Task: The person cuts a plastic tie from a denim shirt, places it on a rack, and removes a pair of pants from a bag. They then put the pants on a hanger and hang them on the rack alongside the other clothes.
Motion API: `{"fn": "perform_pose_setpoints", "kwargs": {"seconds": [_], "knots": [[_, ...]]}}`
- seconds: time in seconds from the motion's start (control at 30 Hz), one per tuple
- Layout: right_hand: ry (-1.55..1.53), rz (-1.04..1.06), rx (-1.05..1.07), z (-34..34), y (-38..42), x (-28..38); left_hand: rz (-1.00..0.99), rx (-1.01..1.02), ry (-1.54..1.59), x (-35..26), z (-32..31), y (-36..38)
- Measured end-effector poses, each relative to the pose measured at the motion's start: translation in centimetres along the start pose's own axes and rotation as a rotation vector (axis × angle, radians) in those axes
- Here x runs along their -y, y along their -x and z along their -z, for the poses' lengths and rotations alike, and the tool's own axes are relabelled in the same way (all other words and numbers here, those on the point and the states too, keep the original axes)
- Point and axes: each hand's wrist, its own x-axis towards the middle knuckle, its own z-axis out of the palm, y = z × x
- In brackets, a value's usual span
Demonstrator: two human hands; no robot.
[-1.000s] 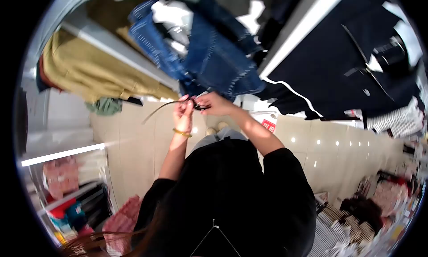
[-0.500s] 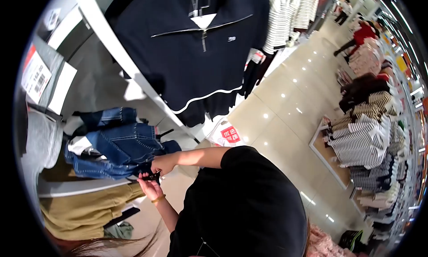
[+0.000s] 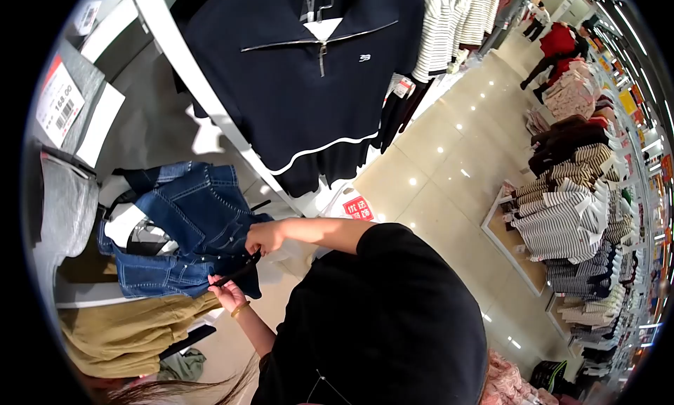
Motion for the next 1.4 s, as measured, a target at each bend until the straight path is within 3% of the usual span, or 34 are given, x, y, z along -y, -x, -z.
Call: {"fn": "perform_pose_setpoints", "kwargs": {"seconds": [0.07,0.1,0.13,0.17,0.2,0.3,0.43,0.5,0.6,0.93,1.1,1.17,1.4], "knots": [[0.044,0.036,0.036,1.1,0.4,1.4,0.098,0.11,0.069,-0.2,-1.7,1.5],[0.173,0.032,0.1,1.2,0.3,1.1,0.048,0.002,-0.074,0.0,-2.2,1.9],[0.125,0.046,0.088,1.4,0.5,1.1,0.066,0.101,-0.046,0.0,-2.6,2.5],[0.081,0.072,0.038,1.0,0.4,0.3,0.023,-0.011,-0.065,0.3,-3.6,2.9],[0.085,-0.009,0.102,1.3,0.2,0.3,0.026,0.044,-0.1,0.3,-3.1,3.1],[0.032,-0.185,0.139,1.8,-0.4,2.2,-0.035,-0.062,-0.077,1.1,-4.5,4.2],[0.115,0.021,-0.02,0.1,-2.4,3.9,-0.108,0.028,-0.029,2.1,-4.3,4.5],[0.091,0.021,-0.01,-1.9,-3.1,4.0,-0.118,-0.135,-0.059,2.7,-5.4,5.0],[0.208,0.101,-0.252,-4.7,-3.9,4.3,-0.095,-0.165,-0.01,3.1,-6.4,5.3],[0.601,0.168,-0.285,-5.7,-5.2,5.4,-0.064,-0.141,0.068,3.3,-6.5,5.5],[0.547,0.231,-0.289,-8.3,-4.7,3.9,-0.083,-0.172,0.056,2.4,-6.5,5.6],[0.49,0.245,-0.383,-8.0,-4.1,4.6,-0.076,-0.166,0.069,2.1,-6.4,5.8],[-0.051,-0.098,-0.372,-2.6,0.4,7.5,-0.086,-0.303,0.058,0.2,-6.8,5.7]]}}
